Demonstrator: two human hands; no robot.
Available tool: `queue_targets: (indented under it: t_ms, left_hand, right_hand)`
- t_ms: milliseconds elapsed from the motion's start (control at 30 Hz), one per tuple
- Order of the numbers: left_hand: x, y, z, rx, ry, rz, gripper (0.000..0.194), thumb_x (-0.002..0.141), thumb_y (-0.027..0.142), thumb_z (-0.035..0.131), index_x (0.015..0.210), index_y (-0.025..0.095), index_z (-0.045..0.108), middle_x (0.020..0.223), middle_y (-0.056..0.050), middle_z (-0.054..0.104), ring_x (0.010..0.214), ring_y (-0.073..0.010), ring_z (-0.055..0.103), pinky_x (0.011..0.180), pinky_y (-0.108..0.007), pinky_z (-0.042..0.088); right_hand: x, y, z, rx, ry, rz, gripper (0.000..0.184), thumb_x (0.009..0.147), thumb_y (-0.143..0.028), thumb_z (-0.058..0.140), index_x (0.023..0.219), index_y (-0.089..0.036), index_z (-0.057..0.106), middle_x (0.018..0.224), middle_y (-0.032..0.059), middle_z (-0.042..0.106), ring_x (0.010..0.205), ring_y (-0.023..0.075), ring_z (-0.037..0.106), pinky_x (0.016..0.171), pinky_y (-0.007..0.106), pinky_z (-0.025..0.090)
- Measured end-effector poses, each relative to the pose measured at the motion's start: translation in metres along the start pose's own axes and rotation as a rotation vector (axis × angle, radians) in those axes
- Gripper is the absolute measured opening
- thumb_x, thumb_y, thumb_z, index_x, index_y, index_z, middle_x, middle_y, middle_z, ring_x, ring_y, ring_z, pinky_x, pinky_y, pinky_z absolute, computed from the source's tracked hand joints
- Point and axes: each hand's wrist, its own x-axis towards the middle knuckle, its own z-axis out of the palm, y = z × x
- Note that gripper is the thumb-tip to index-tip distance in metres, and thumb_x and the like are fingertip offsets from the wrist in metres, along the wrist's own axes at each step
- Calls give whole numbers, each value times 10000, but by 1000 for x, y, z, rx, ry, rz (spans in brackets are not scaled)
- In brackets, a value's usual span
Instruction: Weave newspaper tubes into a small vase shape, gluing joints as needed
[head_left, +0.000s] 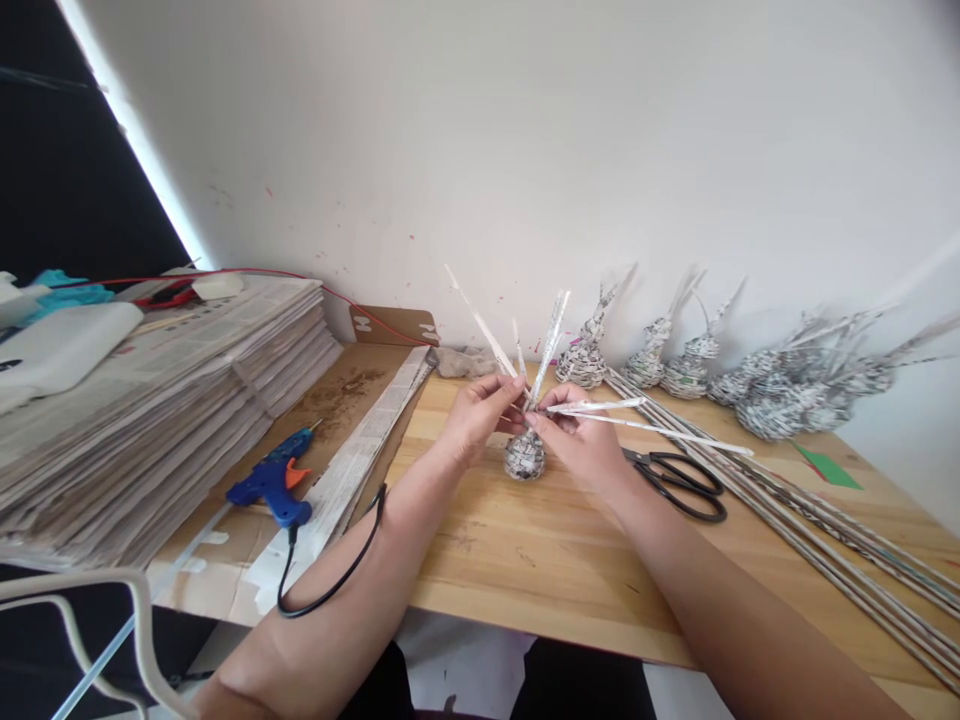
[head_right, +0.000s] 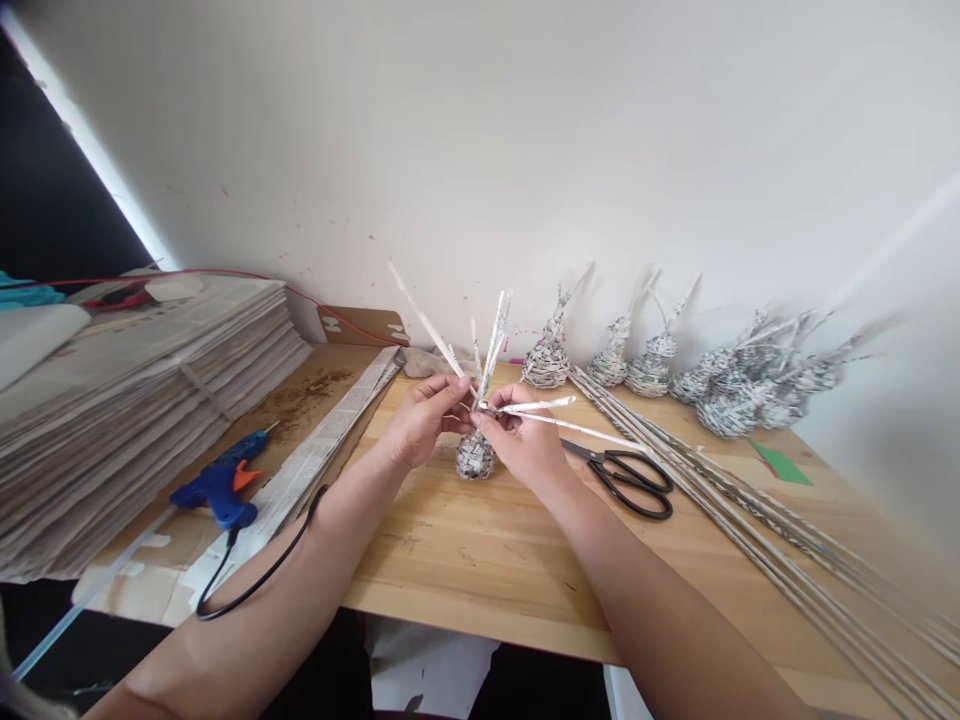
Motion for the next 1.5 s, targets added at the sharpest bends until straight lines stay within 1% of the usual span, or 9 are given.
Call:
queue_targets:
  t_ms: [233,400,600,767,933,1067,1167,1367,1500]
  left_hand:
    - [1,-3,3,-13,60,-7,319,613,323,805,767,143,590,660,6,597,552,-93,573,500,-222,549]
    - [3,-1,0,48,21,-4,261,629,283,753,790,130,616,691,-9,597,575,-90,553,495,-208,540]
    - [3,-1,-3,76,-41,-88,278,674,290,734,878,142,618,616,9,593,474,-86,528,436,-203,493]
    - [2,0,-5,83,-123,-76,284,670,330,775,830,148,627,572,14,592,437,-85,524,412,-188,443]
    - [3,-1,-7,5,-115,-34,323,627,324,837,826,138,664,618,17,610,452,-51,500,401,-157,387]
    - [5,-6,-8,-67,-116,-13,375,607,332,877,854,147,663,704,14,648,511,-49,543,453,-154,434]
    - [6,-10,-8,-72,-121,22,462,615,344,886,976,166,660,716,29,643,519,-45,552,465,-149,446]
    - [6,-9,-3,-107,-1,76,609,614,440,872,1067,149,588,694,27,649,534,-66,596,537,-189,525]
    - [7,-11,-1,18,170,141,610,620,408,868,1012,193,453,614,68,607,466,-88,571,459,-187,461]
  right_hand:
    - [-1,3,0,-80,29,3,199,830,-382,709,804,-225,590,731,3,606,650,164,553,584,290,436]
    - [2,-4,-3,-105,0,-24,199,815,-370,710,734,-218,611,666,-11,590,612,154,530,565,279,412]
    - [0,-2,-2,-67,-9,-5,183,814,-343,711,743,-219,596,680,-13,595,621,154,541,571,280,412]
    - [-1,2,-2,-59,-9,-12,219,816,-368,721,750,-224,569,668,-26,582,597,143,522,572,277,415]
    - [-2,4,-1,-8,-14,32,238,802,-416,736,812,-230,586,730,-11,606,623,153,546,577,285,441]
    - [-1,6,1,33,-5,36,252,791,-432,752,888,-234,631,797,11,660,689,174,592,619,296,473]
    - [-1,6,1,-26,23,48,253,802,-457,732,854,-224,650,753,14,664,645,170,574,587,293,456]
    - [0,4,2,-55,76,106,277,799,-475,715,794,-210,635,678,2,636,588,158,541,560,290,436]
    - [-2,1,4,-77,66,126,276,821,-473,693,782,-208,627,640,-7,603,562,149,514,536,282,408]
